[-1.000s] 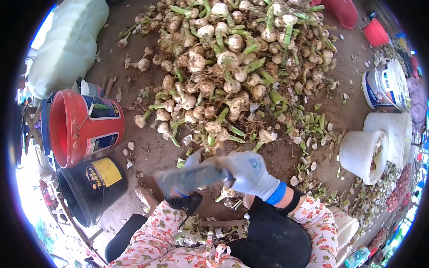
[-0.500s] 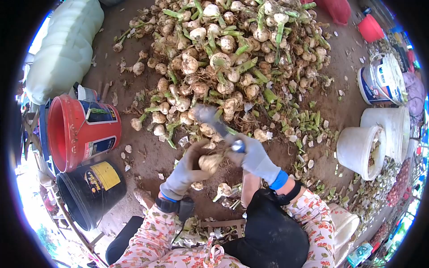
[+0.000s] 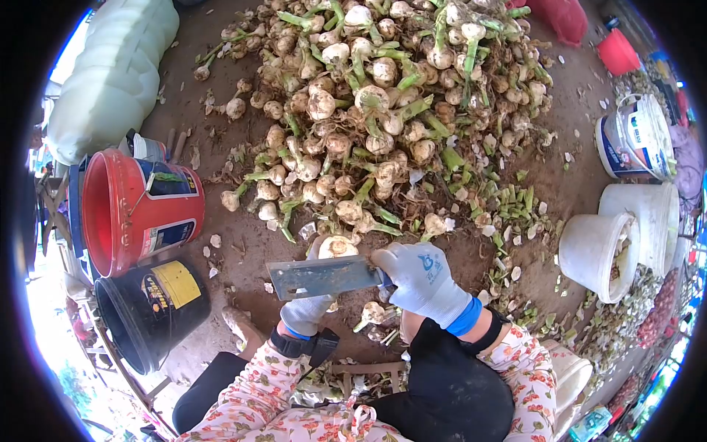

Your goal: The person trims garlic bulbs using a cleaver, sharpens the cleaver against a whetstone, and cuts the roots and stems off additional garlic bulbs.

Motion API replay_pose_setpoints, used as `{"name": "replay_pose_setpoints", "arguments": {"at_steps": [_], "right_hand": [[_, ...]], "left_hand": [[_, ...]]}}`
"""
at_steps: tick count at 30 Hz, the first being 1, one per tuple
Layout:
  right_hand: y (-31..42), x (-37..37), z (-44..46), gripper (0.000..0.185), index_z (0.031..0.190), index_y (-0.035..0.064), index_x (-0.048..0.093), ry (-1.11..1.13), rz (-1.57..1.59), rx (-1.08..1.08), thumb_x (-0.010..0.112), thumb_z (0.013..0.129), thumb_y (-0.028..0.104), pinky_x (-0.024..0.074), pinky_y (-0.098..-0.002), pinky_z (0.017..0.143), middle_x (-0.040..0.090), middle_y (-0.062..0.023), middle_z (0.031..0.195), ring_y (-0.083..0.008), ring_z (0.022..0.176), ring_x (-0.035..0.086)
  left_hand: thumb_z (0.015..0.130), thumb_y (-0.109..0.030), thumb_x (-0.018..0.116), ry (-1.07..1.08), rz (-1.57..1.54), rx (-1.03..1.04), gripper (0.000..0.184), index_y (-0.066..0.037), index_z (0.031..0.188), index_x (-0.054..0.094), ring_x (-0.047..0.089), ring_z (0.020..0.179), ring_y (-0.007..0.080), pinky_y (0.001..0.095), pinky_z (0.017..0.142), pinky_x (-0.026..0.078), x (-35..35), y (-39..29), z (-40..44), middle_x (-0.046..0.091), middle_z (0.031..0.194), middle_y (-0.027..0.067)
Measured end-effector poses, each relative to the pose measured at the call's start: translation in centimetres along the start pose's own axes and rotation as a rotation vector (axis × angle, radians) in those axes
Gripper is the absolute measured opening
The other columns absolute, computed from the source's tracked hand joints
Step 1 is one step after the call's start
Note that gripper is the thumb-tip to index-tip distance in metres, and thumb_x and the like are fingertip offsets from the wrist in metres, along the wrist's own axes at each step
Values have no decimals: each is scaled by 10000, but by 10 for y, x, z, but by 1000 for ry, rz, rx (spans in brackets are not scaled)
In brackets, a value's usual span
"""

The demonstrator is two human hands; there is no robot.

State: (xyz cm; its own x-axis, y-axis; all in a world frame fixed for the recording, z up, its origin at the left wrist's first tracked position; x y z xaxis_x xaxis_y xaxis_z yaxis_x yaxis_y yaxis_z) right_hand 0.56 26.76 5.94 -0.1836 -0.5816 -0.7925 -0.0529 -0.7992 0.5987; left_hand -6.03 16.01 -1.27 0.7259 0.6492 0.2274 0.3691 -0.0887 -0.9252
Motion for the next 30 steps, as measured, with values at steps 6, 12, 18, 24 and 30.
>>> {"name": "replay_pose_setpoints", "arguments": {"at_steps": [6,12,18,24,30], "right_hand": [[14,10,-3,317,879,142,567,113,-30,-23,705,597,187,479,-383,574,561,-49,713,-269,657,608],[-55,40,-19,264,874,99,580,138,17,277,667,625,122,497,-373,639,620,-87,789,-297,727,625],[-100,39,-58,255,961,95,614,-83,-5,458,627,709,137,484,-395,665,621,-145,808,-349,779,610],[-127,61,-71,331,1023,65,615,37,185,752,676,729,206,483,-372,697,640,-169,842,-344,794,626],[-124,77,-66,349,1016,54,609,126,317,778,713,718,203,480,-361,722,639,-162,835,-333,821,625]], "left_hand": [[743,-194,760,-25,190,11,561,-21,1184,460,628,855,163,296,743,510,-11,11,-2,641,917,82],[681,-116,761,56,52,-116,407,-59,1026,553,577,786,81,253,679,489,-5,13,-9,618,908,8],[737,-183,764,5,198,-370,555,-7,1177,475,572,889,134,277,813,485,-52,71,-4,598,982,60],[782,-297,691,-34,523,-354,660,-62,1336,421,547,1122,268,364,949,432,-109,55,-6,572,1194,191],[717,-470,694,6,1246,-698,786,-48,1325,430,521,1142,370,401,983,404,-134,141,-49,555,1226,201]]}}
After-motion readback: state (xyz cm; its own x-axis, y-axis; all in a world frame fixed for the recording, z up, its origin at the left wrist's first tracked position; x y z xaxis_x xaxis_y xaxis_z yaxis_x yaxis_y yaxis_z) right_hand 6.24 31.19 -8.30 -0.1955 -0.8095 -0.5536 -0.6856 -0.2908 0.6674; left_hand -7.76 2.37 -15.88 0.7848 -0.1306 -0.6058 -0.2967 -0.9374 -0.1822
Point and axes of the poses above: each hand's wrist, its own z-axis towards the middle knuckle, its own x-axis out of the palm, y = z × x, the point moved 10 cm from there along z, towards the middle knuckle
